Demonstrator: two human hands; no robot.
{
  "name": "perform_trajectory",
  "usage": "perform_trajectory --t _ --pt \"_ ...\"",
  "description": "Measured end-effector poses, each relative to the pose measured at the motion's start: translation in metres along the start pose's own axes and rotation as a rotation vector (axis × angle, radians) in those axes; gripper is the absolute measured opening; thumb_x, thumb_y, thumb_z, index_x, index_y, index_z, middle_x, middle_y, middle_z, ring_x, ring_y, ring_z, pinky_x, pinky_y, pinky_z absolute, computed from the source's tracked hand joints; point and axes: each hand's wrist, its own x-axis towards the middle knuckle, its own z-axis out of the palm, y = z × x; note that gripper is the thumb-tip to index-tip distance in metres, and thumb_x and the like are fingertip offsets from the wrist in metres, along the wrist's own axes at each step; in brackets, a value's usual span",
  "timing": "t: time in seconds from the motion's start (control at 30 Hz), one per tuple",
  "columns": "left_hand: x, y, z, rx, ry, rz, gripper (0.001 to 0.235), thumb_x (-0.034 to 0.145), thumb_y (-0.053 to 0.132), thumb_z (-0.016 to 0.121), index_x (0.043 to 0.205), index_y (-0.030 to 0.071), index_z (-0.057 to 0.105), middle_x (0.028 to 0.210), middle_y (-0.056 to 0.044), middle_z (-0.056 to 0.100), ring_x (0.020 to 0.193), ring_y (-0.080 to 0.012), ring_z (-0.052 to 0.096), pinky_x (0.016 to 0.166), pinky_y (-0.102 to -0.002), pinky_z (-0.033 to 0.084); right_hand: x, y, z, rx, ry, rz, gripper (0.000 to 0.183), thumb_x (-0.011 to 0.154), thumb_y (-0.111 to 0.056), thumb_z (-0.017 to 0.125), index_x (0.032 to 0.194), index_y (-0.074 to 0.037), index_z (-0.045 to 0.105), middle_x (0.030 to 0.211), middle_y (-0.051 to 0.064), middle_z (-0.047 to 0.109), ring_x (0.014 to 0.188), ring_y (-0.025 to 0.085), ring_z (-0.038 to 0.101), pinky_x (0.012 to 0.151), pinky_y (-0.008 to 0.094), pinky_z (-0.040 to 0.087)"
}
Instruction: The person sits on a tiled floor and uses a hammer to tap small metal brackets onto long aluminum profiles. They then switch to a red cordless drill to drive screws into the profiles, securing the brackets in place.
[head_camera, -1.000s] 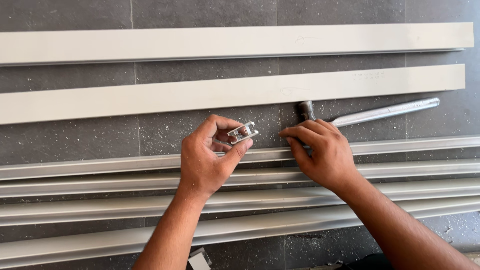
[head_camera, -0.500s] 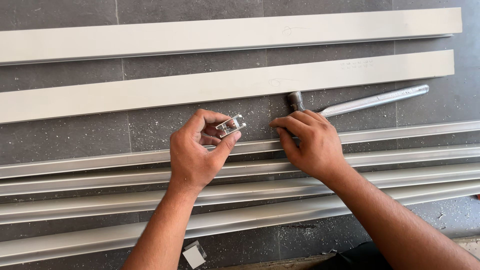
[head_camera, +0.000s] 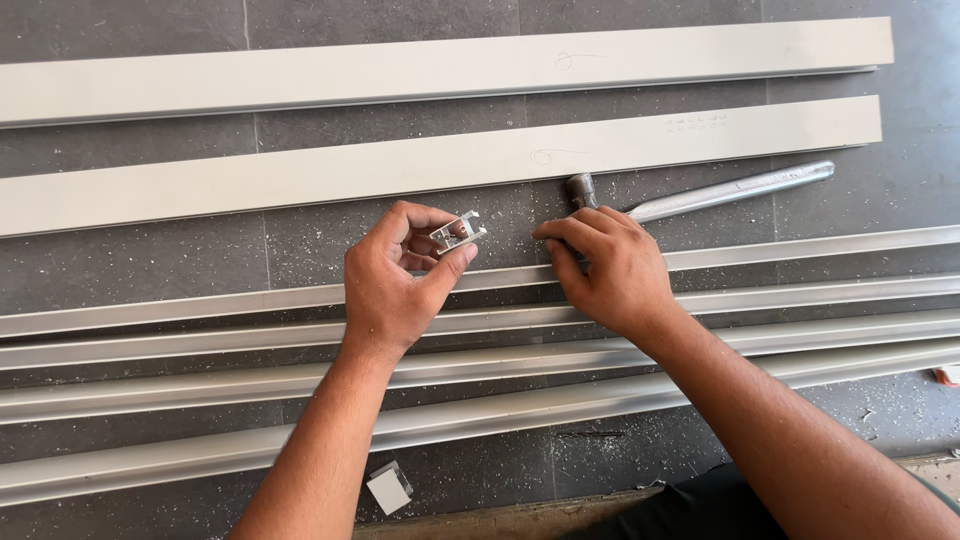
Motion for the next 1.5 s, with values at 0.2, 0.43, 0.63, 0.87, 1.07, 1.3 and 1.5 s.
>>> perform_trajectory --t 0.2,0.43,0.63,0.87,1.07,1.3,1.5 --pt "0.000 0.001 0.000 0.025 -0.011 -0.021 0.025 0.086 0.014 0.082 0.105 0.008 0.068 0.098 -0.005 0.078 0.084 -0.0091 0.077 0.067 -0.022 0.063 0.000 0.000 0.001 -0.003 0.008 -0.005 0.015 0.093 -0.012 0.066 0.104 -0.012 0.075 0.087 0.005 0.071 0.082 0.023 0.067 0.077 0.042 0.054" --pt "0.001 0.003 0.001 0.028 -0.017 -0.029 0.024 0.086 0.014 0.081 0.105 0.008 0.068 0.099 -0.004 0.079 0.082 -0.0081 0.077 0.064 -0.021 0.062 0.000 -0.001 0.000 -0.015 -0.010 0.013 0.015 0.093 -0.012 0.066 0.105 -0.012 0.076 0.084 0.005 0.070 0.080 0.023 0.067 0.076 0.042 0.054" --pt "0.001 0.002 0.001 0.035 -0.018 -0.005 0.022 0.087 0.014 0.081 0.104 0.008 0.069 0.098 -0.003 0.079 0.081 -0.0071 0.076 0.065 -0.021 0.062 -0.001 -0.001 -0.001 0.009 0.037 -0.027 0.015 0.093 -0.012 0.066 0.104 -0.011 0.075 0.088 0.006 0.070 0.083 0.025 0.067 0.078 0.043 0.054" --pt "0.001 0.002 0.001 0.064 -0.011 0.004 0.020 0.088 0.014 0.082 0.104 0.010 0.070 0.097 -0.002 0.078 0.080 -0.0059 0.074 0.066 -0.020 0.061 -0.003 -0.001 0.001 0.009 0.056 -0.021 0.014 0.094 -0.011 0.065 0.104 -0.010 0.075 0.089 0.007 0.070 0.086 0.027 0.067 0.078 0.044 0.054" --pt "0.000 0.005 0.002 0.049 -0.004 -0.008 0.022 0.087 0.013 0.082 0.105 0.009 0.069 0.098 -0.002 0.078 0.081 -0.0063 0.074 0.068 -0.021 0.061 -0.006 -0.003 0.000 0.063 0.150 -0.050 0.014 0.094 -0.011 0.066 0.106 -0.011 0.075 0.093 0.008 0.070 0.090 0.030 0.067 0.078 0.044 0.055" --pt "-0.002 0.005 0.001 0.038 0.000 -0.003 0.021 0.089 0.013 0.081 0.106 0.009 0.069 0.097 -0.002 0.078 0.083 -0.0063 0.075 0.071 -0.022 0.062 -0.009 -0.009 -0.014 0.051 0.202 -0.061 0.016 0.094 -0.008 0.066 0.107 -0.010 0.075 0.095 0.006 0.070 0.089 0.026 0.066 0.079 0.042 0.056" --pt "-0.001 0.005 0.000 0.069 -0.002 0.005 0.022 0.089 0.014 0.081 0.107 0.009 0.069 0.097 -0.002 0.078 0.081 -0.0071 0.075 0.070 -0.022 0.062 -0.012 -0.018 -0.015 0.077 0.188 -0.069 0.015 0.095 -0.008 0.067 0.108 -0.010 0.075 0.095 0.006 0.070 0.090 0.026 0.066 0.078 0.041 0.056"
